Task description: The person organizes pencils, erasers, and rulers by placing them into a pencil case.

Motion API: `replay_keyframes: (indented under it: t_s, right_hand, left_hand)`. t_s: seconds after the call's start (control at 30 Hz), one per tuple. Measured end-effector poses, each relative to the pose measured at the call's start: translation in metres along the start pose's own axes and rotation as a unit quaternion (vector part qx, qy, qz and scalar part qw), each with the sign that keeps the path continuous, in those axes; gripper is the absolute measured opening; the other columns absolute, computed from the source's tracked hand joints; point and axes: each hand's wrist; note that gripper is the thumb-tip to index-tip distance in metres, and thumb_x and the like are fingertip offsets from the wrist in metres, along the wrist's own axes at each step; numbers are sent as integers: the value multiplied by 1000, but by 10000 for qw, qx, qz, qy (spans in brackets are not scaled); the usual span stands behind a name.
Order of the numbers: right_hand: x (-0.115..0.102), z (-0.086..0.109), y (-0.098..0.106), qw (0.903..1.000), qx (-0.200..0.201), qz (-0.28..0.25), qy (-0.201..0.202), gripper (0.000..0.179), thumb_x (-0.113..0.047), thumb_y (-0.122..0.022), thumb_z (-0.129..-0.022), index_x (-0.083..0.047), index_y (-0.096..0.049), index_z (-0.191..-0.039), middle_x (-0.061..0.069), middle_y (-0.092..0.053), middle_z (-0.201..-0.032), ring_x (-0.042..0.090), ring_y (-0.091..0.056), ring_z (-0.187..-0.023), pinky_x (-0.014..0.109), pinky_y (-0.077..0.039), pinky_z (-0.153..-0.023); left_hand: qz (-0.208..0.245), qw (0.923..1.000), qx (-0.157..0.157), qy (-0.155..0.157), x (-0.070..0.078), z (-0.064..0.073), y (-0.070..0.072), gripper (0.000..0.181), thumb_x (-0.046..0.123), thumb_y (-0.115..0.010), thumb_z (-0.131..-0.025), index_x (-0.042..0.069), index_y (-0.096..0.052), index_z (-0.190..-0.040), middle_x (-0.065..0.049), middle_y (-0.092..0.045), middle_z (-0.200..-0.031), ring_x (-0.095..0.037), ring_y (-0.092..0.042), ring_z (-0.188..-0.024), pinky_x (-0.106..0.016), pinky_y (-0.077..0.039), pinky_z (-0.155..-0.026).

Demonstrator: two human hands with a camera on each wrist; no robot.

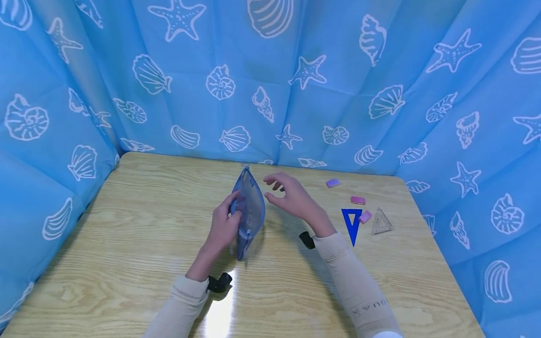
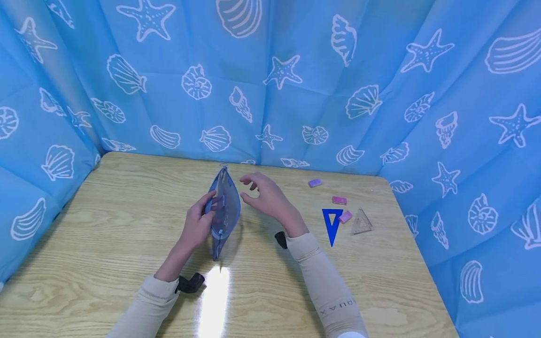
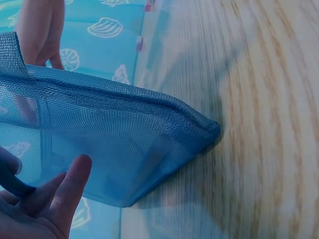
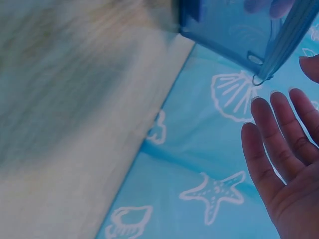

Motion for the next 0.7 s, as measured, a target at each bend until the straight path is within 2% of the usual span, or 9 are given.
replay_keyframes:
  t_s: [0.27,0.43,0.7]
  right_hand:
    - [16,21,1,9996,34,-170,-204,37,-17,-66,-98,-7,-61,-133,15,-63,-130,32,-62,-109,53,-51,-96]
    - [29,36,5,9990,-108,-234,-378,39,-15,-66,-97,-3,-60,-134,20,-63,-129,35,-62,-111,53,-50,-98]
    - [54,79,15,9970,-69,-301,-715,40,-13,-66,-98,1,-59,-135,20,-65,-126,32,-63,-111,52,-51,-97]
  left_hand:
    - [167,9998,-58,31,0,1,3,62,-1,-43,-90,-4,-40,-152,-25,-54,-145,-41,-56,-130,-51,-56,-94]
    - [189,9998,-107,17,0,1,4,61,-1,-42,-92,-4,-40,-152,-25,-55,-145,-41,-56,-131,-51,-55,-95]
    - [328,9994,-104,82,0,1,3,61,-2,-41,-91,-3,-40,-153,-24,-54,-146,-41,-58,-129,-51,-57,-92]
Point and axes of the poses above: each hand's wrist, its own z-axis away from the middle knuckle, its own y-axis out of the back of the hand, x = y × z
